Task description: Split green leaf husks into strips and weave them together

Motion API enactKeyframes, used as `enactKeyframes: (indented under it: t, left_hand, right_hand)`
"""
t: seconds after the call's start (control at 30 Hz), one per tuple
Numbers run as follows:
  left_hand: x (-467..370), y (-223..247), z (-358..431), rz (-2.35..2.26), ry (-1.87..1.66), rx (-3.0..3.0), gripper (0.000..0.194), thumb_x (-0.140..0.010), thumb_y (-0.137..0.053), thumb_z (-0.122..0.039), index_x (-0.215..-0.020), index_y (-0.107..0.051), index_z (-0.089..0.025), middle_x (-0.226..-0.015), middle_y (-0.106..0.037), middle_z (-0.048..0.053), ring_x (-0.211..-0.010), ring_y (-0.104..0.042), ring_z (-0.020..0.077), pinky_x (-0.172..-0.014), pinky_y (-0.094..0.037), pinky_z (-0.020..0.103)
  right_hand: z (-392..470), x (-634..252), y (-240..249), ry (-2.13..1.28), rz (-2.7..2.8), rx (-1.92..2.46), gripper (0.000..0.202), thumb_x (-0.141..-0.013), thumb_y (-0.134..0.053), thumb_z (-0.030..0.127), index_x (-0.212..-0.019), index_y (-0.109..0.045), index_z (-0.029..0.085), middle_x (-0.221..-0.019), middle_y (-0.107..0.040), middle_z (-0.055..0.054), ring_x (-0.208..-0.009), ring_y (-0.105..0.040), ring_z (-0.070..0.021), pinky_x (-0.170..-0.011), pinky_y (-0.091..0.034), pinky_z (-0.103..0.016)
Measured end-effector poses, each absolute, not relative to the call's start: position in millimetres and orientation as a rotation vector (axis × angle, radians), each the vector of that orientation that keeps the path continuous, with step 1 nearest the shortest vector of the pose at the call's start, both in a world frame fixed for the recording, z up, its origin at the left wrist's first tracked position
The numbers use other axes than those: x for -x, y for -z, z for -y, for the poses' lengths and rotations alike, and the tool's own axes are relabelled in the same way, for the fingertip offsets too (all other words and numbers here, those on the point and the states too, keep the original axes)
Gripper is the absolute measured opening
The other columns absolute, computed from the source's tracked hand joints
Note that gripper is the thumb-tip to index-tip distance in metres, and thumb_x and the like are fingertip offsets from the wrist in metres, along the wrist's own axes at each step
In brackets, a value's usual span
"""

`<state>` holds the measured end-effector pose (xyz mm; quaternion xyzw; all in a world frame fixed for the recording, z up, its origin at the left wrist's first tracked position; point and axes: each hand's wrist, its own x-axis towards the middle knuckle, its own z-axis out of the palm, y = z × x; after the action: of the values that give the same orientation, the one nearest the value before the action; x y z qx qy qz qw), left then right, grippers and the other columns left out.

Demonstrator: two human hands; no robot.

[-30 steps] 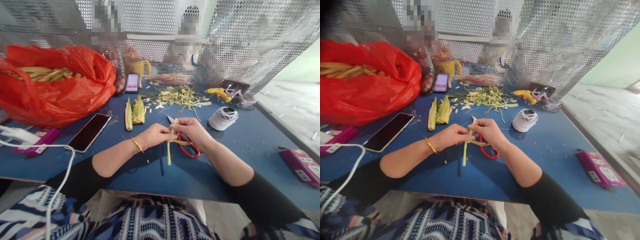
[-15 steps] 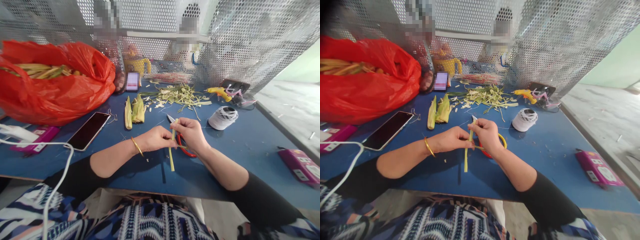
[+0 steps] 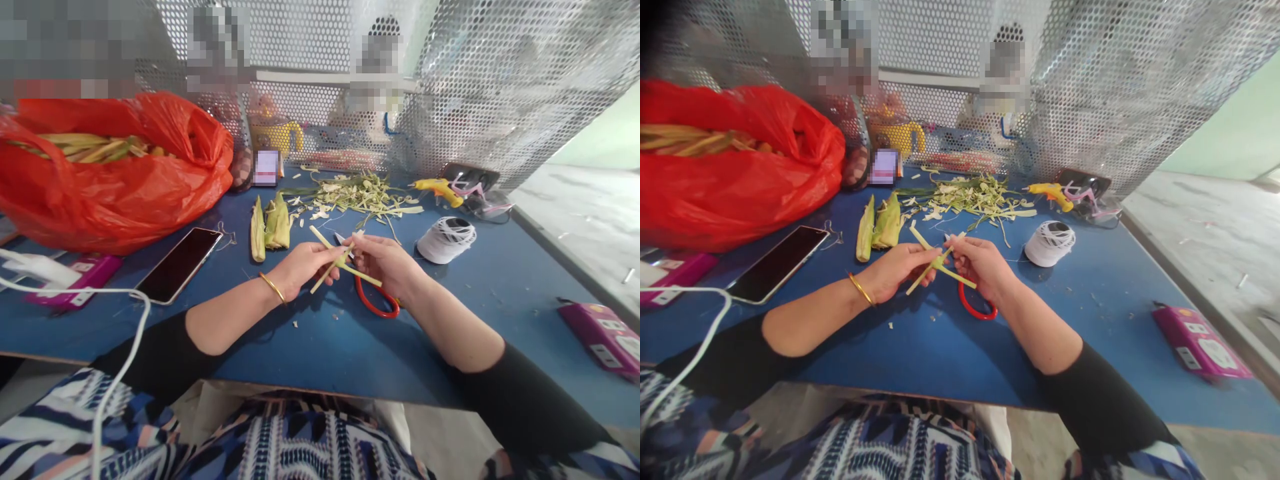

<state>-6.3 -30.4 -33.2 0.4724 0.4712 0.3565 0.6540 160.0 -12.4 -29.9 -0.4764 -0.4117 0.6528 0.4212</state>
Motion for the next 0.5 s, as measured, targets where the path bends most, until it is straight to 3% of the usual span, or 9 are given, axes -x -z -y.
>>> enactKeyframes:
  t: [0.3,0.43,0.5]
  left_hand:
    - [4.3,32.7,37.2,-0.971,-0.694,-1.170,0.015,-0.077,-0.068,-0.027,-0.073,-0.070,-0.013,-0.053,-0.064,0.002,-0.046,-0.057,0.0110,-0.053,-0.047,0.024]
    - [4.1,34.0,37.1,-0.969,-0.736,-1.138,0.018,-0.076,-0.071,-0.029,-0.071,-0.069,-0.012,-0.054,-0.066,0.004,-0.047,-0.060,0.0124,-0.054,-0.048,0.025]
    - [4.9,34.1,35.2,-0.974,-0.794,-1.066,0.021,-0.075,-0.073,-0.033,-0.076,-0.071,-0.012,-0.059,-0.069,0.005,-0.052,-0.063,0.0140,-0.058,-0.050,0.026]
  right_hand:
    - [17.2,-155.4,32.8,-1.443,1.166,1.186,0.035,-0.051,-0.084,0.044,-0.057,-0.062,0.017,-0.047,-0.052,0.004,-0.041,-0.043,-0.0064,-0.044,-0.036,-0.023]
    - [13.3,-157.2,33.0,-1.328,1.248,1.201,0.032,-0.061,-0.076,0.047,-0.061,-0.062,0.018,-0.051,-0.054,0.003,-0.045,-0.046,-0.0090,-0.050,-0.040,-0.026]
    - [12.4,-160.8,28.1,-1.107,1.353,1.226,0.028,-0.070,-0.069,0.045,-0.068,-0.064,0.018,-0.060,-0.059,0.000,-0.054,-0.052,-0.0119,-0.057,-0.044,-0.028]
